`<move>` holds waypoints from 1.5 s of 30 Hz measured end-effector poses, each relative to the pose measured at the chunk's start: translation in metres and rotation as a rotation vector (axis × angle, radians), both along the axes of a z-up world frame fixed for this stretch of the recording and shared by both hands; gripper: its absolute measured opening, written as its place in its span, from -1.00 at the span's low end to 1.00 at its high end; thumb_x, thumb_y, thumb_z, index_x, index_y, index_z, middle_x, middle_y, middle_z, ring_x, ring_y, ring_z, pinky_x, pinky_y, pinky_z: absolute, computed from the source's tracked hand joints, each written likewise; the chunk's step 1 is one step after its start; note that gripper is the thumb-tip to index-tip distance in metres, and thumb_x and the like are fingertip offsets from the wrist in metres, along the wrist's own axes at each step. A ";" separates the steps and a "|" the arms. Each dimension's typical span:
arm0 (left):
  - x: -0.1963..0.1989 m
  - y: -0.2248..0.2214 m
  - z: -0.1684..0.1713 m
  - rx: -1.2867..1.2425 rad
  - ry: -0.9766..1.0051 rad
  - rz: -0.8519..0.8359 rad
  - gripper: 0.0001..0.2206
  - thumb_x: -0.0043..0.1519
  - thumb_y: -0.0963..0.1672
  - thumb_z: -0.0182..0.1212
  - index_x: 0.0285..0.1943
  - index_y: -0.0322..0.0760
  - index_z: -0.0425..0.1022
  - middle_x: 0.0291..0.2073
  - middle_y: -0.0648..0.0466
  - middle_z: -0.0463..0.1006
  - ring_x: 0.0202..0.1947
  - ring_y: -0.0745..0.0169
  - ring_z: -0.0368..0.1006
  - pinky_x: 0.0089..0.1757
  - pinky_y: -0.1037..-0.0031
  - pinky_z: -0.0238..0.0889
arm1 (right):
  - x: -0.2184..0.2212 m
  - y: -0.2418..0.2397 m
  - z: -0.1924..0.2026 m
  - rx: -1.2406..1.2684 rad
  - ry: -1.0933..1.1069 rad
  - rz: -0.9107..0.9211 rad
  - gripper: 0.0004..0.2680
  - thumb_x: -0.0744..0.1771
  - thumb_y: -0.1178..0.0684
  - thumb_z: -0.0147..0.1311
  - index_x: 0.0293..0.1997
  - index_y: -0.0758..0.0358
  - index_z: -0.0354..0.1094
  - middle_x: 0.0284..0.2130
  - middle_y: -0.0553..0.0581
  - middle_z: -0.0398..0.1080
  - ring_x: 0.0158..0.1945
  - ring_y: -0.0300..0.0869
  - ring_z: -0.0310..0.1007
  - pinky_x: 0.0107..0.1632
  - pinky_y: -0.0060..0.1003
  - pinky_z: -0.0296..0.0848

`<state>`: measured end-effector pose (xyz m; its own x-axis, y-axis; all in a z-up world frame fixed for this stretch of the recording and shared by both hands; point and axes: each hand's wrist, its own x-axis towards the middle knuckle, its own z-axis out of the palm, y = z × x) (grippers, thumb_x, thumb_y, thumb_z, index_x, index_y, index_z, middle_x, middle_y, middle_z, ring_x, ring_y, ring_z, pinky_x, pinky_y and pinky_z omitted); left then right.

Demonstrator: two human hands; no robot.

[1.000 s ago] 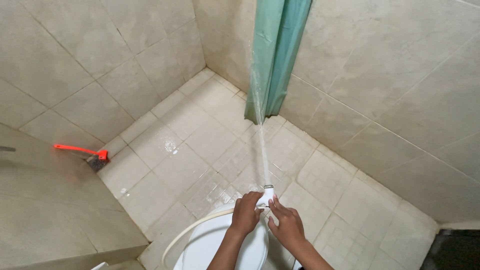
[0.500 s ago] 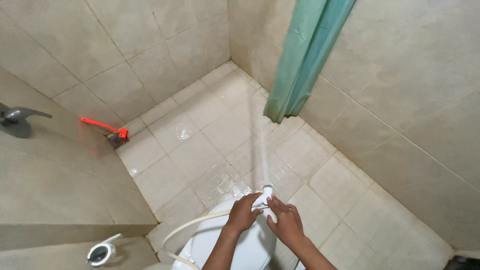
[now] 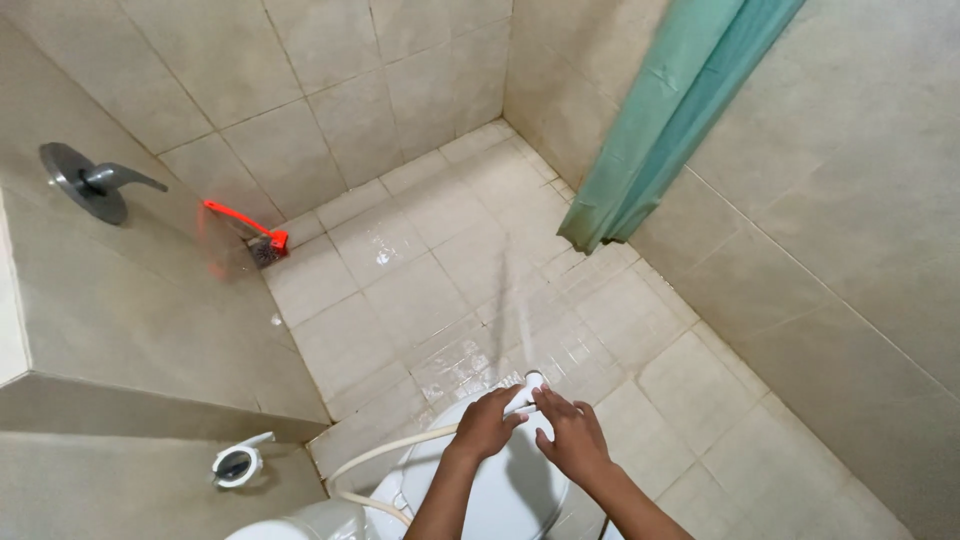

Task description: Cleaning bathroom surfaces with a sponge and testing a handheld bidet sprayer.

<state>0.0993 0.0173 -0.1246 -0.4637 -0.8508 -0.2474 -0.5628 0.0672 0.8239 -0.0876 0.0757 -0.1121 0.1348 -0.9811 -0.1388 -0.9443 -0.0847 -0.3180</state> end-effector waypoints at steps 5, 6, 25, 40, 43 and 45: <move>0.021 0.003 -0.011 -0.056 0.007 0.078 -0.50 0.23 -0.02 0.29 0.36 -0.15 0.39 0.21 -0.07 0.50 0.20 -0.12 0.42 0.14 0.23 0.27 | 0.018 -0.015 -0.003 -0.023 -0.026 0.095 -0.48 0.25 0.04 0.19 0.37 0.22 0.15 0.30 0.22 0.27 0.34 -0.10 0.29 0.25 -0.07 0.26; 0.028 0.004 -0.008 -0.068 -0.008 0.101 -0.51 0.25 -0.02 0.27 0.37 -0.16 0.38 0.19 -0.08 0.50 0.19 -0.14 0.42 0.13 0.21 0.27 | 0.023 -0.018 -0.003 -0.038 -0.038 0.125 -0.48 0.25 0.05 0.19 0.37 0.24 0.15 0.29 0.23 0.28 0.33 -0.09 0.31 0.23 -0.10 0.30; 0.131 0.044 0.005 -0.014 -0.104 0.406 -0.50 0.25 0.00 0.22 0.39 -0.14 0.35 0.15 -0.01 0.53 0.16 -0.07 0.44 0.12 0.24 0.28 | 0.131 -0.036 -0.002 -0.009 -0.102 0.386 -0.47 0.24 0.05 0.23 0.38 0.21 0.15 0.28 0.26 0.28 0.16 0.02 0.46 0.10 -0.09 0.46; 0.114 0.037 0.016 0.038 -0.118 0.250 -0.48 0.26 0.03 0.19 0.41 -0.10 0.33 0.11 -0.01 0.54 0.13 -0.05 0.46 0.09 0.22 0.30 | 0.117 -0.014 -0.002 0.040 -0.119 0.189 -0.52 0.26 0.04 0.21 0.34 0.16 0.23 0.28 0.18 0.30 0.11 -0.03 0.50 0.11 -0.15 0.46; 0.094 0.028 0.003 0.092 -0.092 0.193 -0.49 0.24 0.01 0.17 0.41 -0.01 0.35 0.07 0.01 0.57 0.10 -0.03 0.48 0.08 0.23 0.31 | 0.099 -0.008 -0.002 0.028 -0.137 0.093 -0.52 0.24 0.05 0.22 0.34 0.16 0.24 0.29 0.17 0.29 0.09 -0.01 0.50 0.10 -0.15 0.46; 0.076 0.022 -0.024 -0.015 -0.103 0.131 -0.48 0.23 0.01 0.25 0.39 -0.06 0.35 0.14 -0.02 0.53 0.13 -0.09 0.45 0.09 0.21 0.30 | 0.083 -0.004 0.000 0.035 -0.155 0.006 -0.51 0.23 0.05 0.23 0.33 0.14 0.26 0.29 0.14 0.29 0.05 0.01 0.52 0.10 -0.16 0.48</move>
